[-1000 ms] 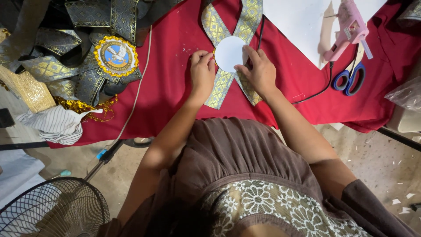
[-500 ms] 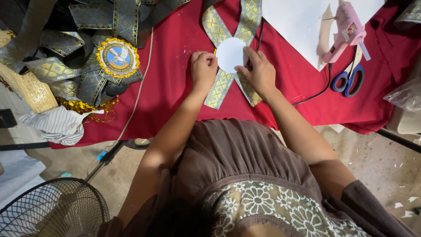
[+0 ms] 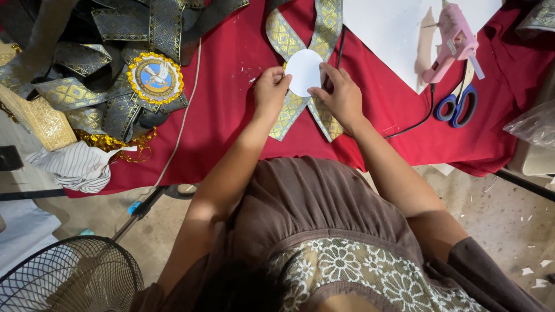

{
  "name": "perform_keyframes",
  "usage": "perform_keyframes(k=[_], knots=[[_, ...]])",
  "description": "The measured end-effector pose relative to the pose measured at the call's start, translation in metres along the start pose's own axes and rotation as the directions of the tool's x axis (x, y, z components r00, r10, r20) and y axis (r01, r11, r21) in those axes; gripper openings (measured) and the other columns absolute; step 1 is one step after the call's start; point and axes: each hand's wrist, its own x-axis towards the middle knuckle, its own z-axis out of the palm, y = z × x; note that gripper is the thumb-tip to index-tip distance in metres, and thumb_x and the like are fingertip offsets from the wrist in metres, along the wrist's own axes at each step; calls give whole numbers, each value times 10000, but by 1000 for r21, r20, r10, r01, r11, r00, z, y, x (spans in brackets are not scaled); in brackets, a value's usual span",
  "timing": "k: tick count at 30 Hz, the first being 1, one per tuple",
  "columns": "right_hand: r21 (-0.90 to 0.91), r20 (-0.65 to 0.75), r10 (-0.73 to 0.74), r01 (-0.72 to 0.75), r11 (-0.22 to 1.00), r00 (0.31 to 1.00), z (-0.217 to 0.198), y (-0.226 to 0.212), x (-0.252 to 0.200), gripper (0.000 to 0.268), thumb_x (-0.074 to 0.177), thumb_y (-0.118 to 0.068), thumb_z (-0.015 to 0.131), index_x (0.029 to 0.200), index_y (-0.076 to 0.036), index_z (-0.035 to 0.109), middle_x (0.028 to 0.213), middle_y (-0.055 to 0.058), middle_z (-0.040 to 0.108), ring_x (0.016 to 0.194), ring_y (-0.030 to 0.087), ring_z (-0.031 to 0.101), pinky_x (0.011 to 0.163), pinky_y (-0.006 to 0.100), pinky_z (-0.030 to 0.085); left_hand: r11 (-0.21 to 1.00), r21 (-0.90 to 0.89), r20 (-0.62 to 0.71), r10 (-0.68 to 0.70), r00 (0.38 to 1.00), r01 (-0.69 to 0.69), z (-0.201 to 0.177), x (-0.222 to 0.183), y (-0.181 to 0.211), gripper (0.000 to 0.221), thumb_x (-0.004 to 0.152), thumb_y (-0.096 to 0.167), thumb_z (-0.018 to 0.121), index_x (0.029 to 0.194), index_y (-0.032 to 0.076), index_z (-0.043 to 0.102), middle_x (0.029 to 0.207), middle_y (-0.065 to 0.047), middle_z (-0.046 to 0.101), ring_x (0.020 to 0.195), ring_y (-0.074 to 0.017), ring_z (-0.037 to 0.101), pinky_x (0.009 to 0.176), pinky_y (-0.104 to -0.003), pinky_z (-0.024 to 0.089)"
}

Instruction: Assembling decorative award ribbons and medals using a glue gun to attach medallions and backing paper.

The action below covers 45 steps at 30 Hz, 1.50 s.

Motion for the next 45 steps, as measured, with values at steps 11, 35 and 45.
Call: perform_keyframes(k=[11,35,45], knots=[[834,213,313,-339,435,926,0,27,-7,255,1089,-203,585,1248,-24,674,983,-7,639,859,81,547,743,247,483,949,-36,98,315,944,-313,-5,-61,81,178,1006,23,679,1172,-20,631,1010,-54,711,900,-92,673,802,-244,570],[981,144,174,-164,106,974,-151,-66,-57,78,1072,-32,671,1104,38,678,1039,66,691,979,145,642,941,278,511,933,-358,303,165,938,-49,-18,-167,221,206,1081,66,619,1276,2,608,1138,-34,664,992,-67,634,844,-229,537],[978,57,93,-74,195,994,-169,-83,-79,197,1103,-91,700,1076,104,682,923,100,682,820,144,593,793,279,476,860,-507,353,154,923,50,-28,-160,213,180,1074,75,615,1244,16,606,1124,-64,686,985,-106,670,836,-291,582]])
